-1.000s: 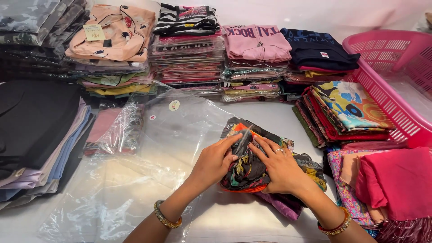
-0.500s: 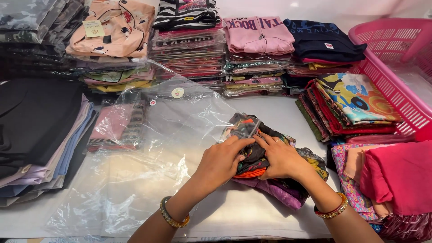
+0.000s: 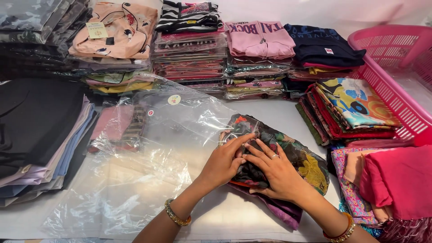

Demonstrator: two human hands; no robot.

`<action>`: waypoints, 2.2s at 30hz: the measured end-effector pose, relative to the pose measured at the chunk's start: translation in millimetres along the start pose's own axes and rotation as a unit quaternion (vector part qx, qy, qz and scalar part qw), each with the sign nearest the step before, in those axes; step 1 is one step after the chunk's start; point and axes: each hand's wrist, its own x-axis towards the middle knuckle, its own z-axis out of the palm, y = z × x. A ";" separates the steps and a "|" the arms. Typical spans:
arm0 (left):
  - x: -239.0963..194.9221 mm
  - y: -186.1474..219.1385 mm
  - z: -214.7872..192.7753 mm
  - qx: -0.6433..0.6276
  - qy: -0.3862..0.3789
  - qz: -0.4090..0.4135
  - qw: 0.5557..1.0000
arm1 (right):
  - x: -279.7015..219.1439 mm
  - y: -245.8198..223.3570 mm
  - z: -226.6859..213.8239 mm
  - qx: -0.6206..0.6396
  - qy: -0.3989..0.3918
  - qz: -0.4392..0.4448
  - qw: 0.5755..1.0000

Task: The person folds a colorful patterned cloth and places it into a clear plastic bag. They press the bag to remove air and seal it, then place the packaged item on a stack. The person repeats this process with another colorful cloth.

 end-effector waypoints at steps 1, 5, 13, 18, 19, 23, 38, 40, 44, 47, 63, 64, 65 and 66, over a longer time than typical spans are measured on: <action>-0.4 -5.8 -3.6 0.001 0.001 -0.001 1.000 | 2.2 -3.0 1.8 0.001 0.000 -0.002 1.000; 3.5 -9.1 -12.8 -0.120 -0.027 -0.061 0.991 | 14.3 -14.1 3.2 -0.060 -0.132 0.092 0.985; 13.8 -20.3 12.6 -0.019 -0.097 0.016 0.995 | 38.7 -49.2 -6.1 -0.148 -0.337 0.174 0.913; -2.1 4.9 -16.9 0.025 -0.087 -0.059 0.994 | 29.4 -51.7 9.5 -0.173 -0.242 0.166 0.940; -12.6 5.8 -18.0 0.025 -0.087 -0.061 0.994 | 25.2 -45.9 15.9 -0.172 -0.243 0.166 0.940; -65.3 2.8 -5.0 0.029 0.084 -0.007 0.996 | 19.7 -28.5 24.1 -0.159 -0.130 0.136 0.969; -93.2 -28.6 16.7 0.587 -0.090 -0.011 0.804 | 22.8 -13.9 7.7 -0.081 -0.106 0.151 0.980; -88.6 -33.4 14.2 0.634 -0.098 -0.021 0.767 | 23.9 -16.1 3.1 -0.075 -0.090 0.143 0.983; -76.6 -51.0 19.3 0.629 -0.239 -0.113 0.731 | 23.7 -18.4 -5.0 -0.035 -0.111 0.196 0.974; -76.7 -65.5 26.3 0.650 -0.196 -0.109 0.726 | 20.8 -17.2 -4.5 -0.036 -0.098 0.196 0.975; -84.6 -48.8 40.4 0.575 -0.003 -0.003 0.818 | 19.3 -13.0 -4.9 -0.038 -0.084 0.208 0.974; -82.1 -38.2 30.8 0.576 -0.002 -0.005 0.817 | 19.0 -12.5 -3.4 -0.037 -0.084 0.205 0.974; -79.5 -27.3 21.3 0.653 -0.087 -0.014 0.753 | 18.7 -12.0 -2.0 -0.039 -0.084 0.202 0.975; -75.5 -16.5 11.2 0.717 -0.170 -0.021 0.675 | 18.6 -11.2 -1.3 -0.041 -0.083 0.200 0.975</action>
